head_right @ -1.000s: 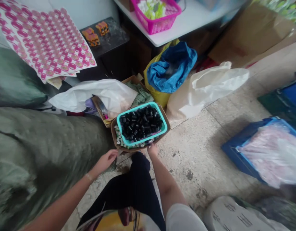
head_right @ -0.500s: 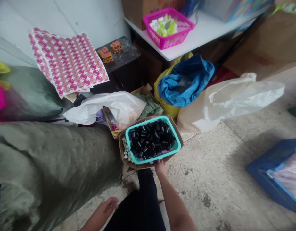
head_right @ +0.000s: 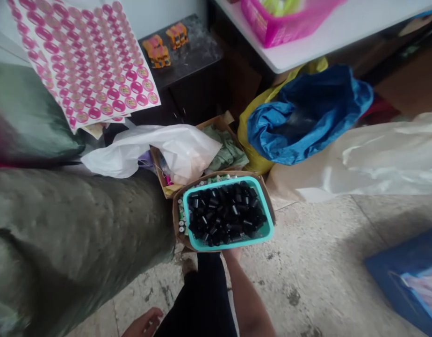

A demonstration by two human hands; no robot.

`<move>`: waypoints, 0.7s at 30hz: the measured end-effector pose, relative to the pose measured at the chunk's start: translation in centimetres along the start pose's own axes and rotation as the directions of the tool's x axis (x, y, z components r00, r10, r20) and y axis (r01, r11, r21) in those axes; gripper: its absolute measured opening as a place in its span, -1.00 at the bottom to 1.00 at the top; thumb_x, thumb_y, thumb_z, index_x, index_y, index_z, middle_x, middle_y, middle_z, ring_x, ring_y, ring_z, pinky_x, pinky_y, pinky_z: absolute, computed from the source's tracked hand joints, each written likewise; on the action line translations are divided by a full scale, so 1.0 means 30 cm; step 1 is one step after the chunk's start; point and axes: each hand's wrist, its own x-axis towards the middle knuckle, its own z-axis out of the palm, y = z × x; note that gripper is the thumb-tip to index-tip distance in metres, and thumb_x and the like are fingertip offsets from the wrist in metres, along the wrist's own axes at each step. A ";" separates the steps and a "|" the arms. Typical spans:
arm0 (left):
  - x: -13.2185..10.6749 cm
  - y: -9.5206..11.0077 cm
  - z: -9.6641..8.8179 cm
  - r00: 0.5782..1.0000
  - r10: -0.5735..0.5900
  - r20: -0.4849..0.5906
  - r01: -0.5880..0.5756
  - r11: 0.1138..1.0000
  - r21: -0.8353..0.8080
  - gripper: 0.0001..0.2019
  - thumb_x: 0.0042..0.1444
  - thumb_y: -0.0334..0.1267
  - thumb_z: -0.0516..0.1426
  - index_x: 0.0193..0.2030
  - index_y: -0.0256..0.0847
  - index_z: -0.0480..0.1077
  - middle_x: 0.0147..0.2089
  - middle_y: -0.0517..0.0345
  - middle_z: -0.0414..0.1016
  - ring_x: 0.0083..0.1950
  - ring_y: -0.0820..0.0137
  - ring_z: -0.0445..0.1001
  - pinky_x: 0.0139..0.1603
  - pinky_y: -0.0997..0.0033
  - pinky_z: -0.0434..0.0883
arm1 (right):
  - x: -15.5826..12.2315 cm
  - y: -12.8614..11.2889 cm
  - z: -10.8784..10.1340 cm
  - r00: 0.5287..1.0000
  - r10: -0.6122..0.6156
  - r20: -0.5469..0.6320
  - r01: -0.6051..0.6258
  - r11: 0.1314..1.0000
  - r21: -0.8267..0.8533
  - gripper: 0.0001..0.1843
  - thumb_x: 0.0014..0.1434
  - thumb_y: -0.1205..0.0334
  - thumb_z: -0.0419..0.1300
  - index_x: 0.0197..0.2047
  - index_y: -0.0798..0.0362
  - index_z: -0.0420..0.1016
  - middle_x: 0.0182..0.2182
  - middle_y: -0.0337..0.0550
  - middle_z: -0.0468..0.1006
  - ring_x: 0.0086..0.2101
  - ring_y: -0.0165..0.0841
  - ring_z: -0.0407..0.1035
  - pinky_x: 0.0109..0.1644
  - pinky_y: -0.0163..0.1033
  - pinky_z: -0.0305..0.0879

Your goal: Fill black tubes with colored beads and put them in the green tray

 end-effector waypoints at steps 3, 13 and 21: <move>0.017 0.008 -0.001 1.000 -0.017 -0.024 0.017 1.000 -0.012 -0.70 0.08 -0.02 -0.01 -0.15 -0.07 0.39 -0.21 0.15 0.54 -0.03 0.28 0.45 0.09 0.40 0.30 | -0.106 0.039 -0.117 1.000 0.000 -0.022 -0.002 0.997 -0.079 -0.80 0.17 0.10 0.17 -0.19 0.00 0.48 -0.29 -0.13 0.53 -0.24 -0.22 0.43 -0.17 -0.10 0.37; -0.009 0.059 0.006 0.989 0.129 -0.070 -0.134 0.988 -0.079 -0.73 0.14 -0.12 -0.06 -0.10 -0.08 0.33 -0.10 0.16 0.53 -0.04 0.32 0.47 0.06 0.37 0.31 | -0.228 -0.149 -0.515 0.940 -0.251 -0.232 0.213 0.961 -0.176 -0.44 0.21 -0.09 -0.09 0.14 0.05 0.28 -0.03 0.09 0.43 -0.16 -0.18 0.37 0.01 -0.01 0.28; -0.404 0.101 -0.146 0.899 0.323 -0.296 -0.331 0.943 0.027 -0.69 0.14 -0.25 -0.03 -0.01 -0.04 0.39 0.00 0.17 0.49 0.02 0.35 0.42 0.11 0.43 0.28 | -0.120 -0.314 -0.567 0.959 -0.217 -0.182 0.171 0.957 -0.236 -0.42 -0.14 -0.10 0.00 -0.13 0.03 0.51 -0.24 0.20 0.52 -0.19 0.09 0.42 -0.12 0.15 0.33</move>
